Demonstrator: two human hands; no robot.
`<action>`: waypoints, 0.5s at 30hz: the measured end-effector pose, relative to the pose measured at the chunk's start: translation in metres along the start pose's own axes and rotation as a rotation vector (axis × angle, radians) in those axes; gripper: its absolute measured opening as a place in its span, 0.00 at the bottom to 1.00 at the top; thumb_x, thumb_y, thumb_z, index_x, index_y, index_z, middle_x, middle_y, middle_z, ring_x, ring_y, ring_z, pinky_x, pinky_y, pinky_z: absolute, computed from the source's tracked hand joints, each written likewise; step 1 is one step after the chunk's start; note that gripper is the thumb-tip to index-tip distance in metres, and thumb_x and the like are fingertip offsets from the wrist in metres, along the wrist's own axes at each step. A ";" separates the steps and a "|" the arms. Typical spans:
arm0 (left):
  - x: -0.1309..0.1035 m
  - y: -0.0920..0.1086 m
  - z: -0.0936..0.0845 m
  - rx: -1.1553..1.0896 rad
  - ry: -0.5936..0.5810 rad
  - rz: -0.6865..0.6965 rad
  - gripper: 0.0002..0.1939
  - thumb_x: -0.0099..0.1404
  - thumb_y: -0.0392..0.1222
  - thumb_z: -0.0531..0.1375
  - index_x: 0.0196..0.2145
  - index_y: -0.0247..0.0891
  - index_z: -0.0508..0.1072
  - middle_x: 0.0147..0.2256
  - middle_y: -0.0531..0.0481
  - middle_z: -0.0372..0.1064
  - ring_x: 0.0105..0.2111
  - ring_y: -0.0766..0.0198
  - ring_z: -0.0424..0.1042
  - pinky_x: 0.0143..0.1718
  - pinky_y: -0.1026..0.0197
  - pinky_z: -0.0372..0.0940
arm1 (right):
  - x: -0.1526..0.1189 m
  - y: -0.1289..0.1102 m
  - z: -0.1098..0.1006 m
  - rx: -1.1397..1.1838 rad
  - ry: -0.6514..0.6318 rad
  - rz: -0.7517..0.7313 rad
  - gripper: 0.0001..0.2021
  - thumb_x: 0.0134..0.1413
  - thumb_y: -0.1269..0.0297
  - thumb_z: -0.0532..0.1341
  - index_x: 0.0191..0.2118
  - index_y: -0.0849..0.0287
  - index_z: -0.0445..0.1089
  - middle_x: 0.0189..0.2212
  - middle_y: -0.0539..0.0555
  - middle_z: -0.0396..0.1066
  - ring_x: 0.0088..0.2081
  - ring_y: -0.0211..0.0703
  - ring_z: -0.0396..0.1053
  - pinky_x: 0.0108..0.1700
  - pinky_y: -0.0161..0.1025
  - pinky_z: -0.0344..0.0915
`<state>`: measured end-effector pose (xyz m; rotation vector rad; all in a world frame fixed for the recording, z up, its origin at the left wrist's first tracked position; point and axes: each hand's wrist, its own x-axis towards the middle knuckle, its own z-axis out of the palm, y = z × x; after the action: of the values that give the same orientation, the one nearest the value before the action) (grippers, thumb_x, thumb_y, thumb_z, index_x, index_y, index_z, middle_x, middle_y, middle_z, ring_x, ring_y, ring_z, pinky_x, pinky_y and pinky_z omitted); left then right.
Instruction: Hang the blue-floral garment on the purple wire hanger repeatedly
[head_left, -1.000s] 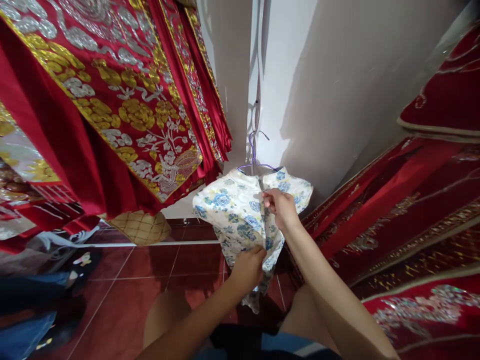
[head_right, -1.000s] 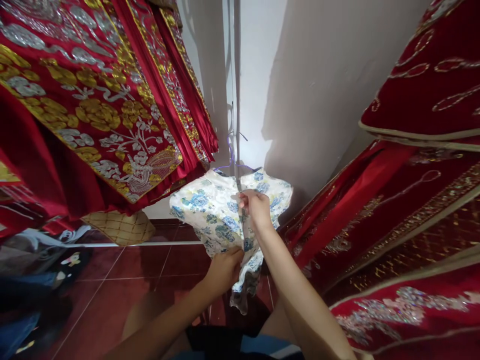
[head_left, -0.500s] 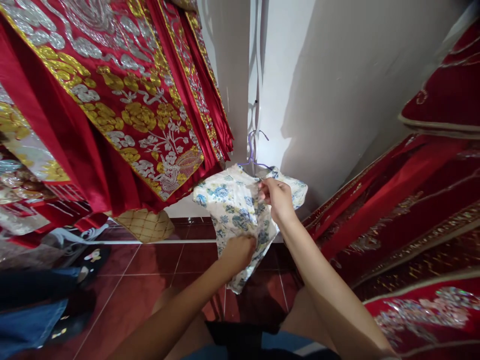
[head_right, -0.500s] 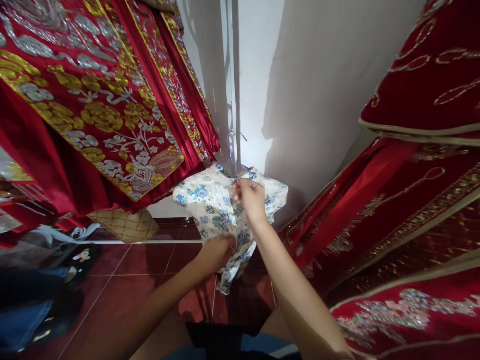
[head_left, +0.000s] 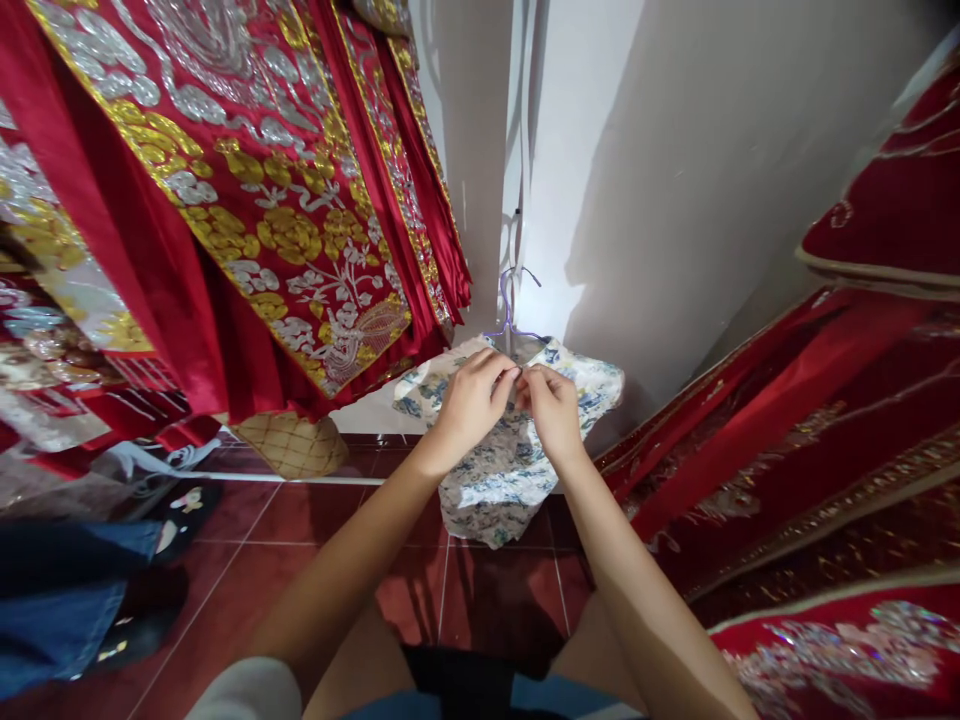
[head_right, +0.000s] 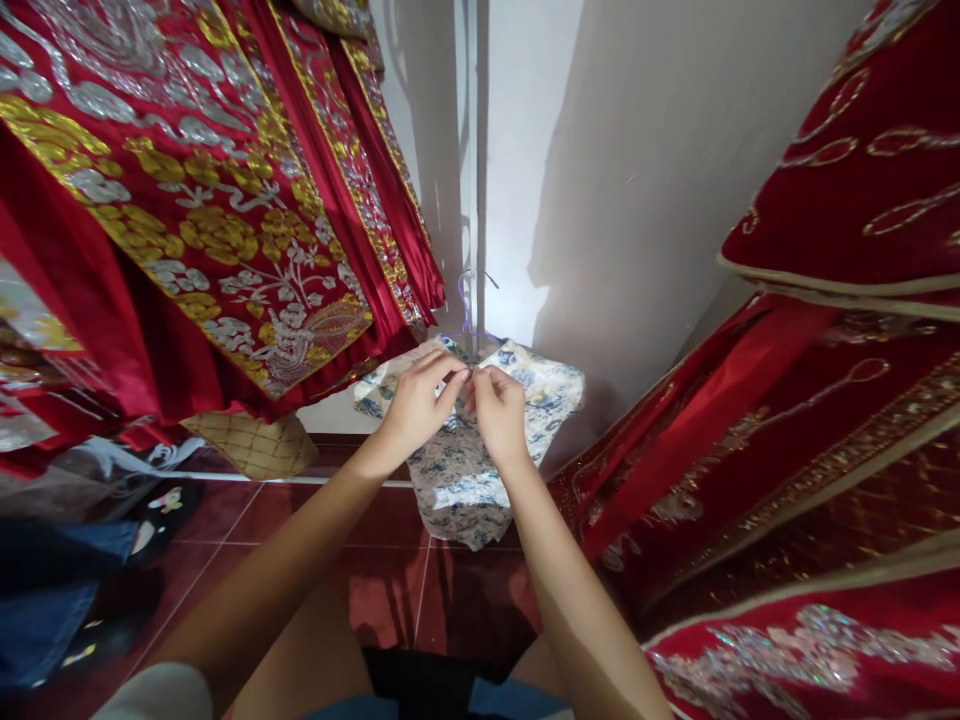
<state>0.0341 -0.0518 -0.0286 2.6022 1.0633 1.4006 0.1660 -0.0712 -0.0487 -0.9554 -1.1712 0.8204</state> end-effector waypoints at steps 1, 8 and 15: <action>-0.002 0.001 0.001 0.005 0.006 0.003 0.09 0.71 0.36 0.53 0.34 0.37 0.70 0.33 0.49 0.67 0.36 0.62 0.68 0.40 0.60 0.63 | 0.000 0.000 -0.001 -0.030 -0.029 -0.026 0.14 0.57 0.59 0.56 0.23 0.56 0.65 0.15 0.46 0.63 0.19 0.36 0.58 0.26 0.35 0.55; 0.000 -0.006 -0.005 0.047 0.259 -0.113 0.08 0.70 0.38 0.55 0.33 0.36 0.70 0.33 0.48 0.71 0.37 0.60 0.69 0.44 0.58 0.61 | -0.004 0.032 -0.003 -0.334 -0.070 -0.118 0.16 0.58 0.60 0.54 0.19 0.56 0.60 0.16 0.46 0.57 0.22 0.37 0.55 0.29 0.36 0.52; -0.009 -0.109 -0.015 -0.220 0.647 -0.575 0.10 0.69 0.39 0.55 0.30 0.35 0.68 0.26 0.54 0.67 0.29 0.68 0.65 0.35 0.63 0.59 | -0.027 0.064 -0.002 -0.318 -0.110 -0.038 0.16 0.57 0.59 0.54 0.19 0.55 0.58 0.16 0.46 0.55 0.22 0.37 0.54 0.28 0.36 0.50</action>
<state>-0.0410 0.0230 -0.0592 1.5121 1.4388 2.0534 0.1602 -0.0717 -0.1176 -1.1540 -1.4391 0.6740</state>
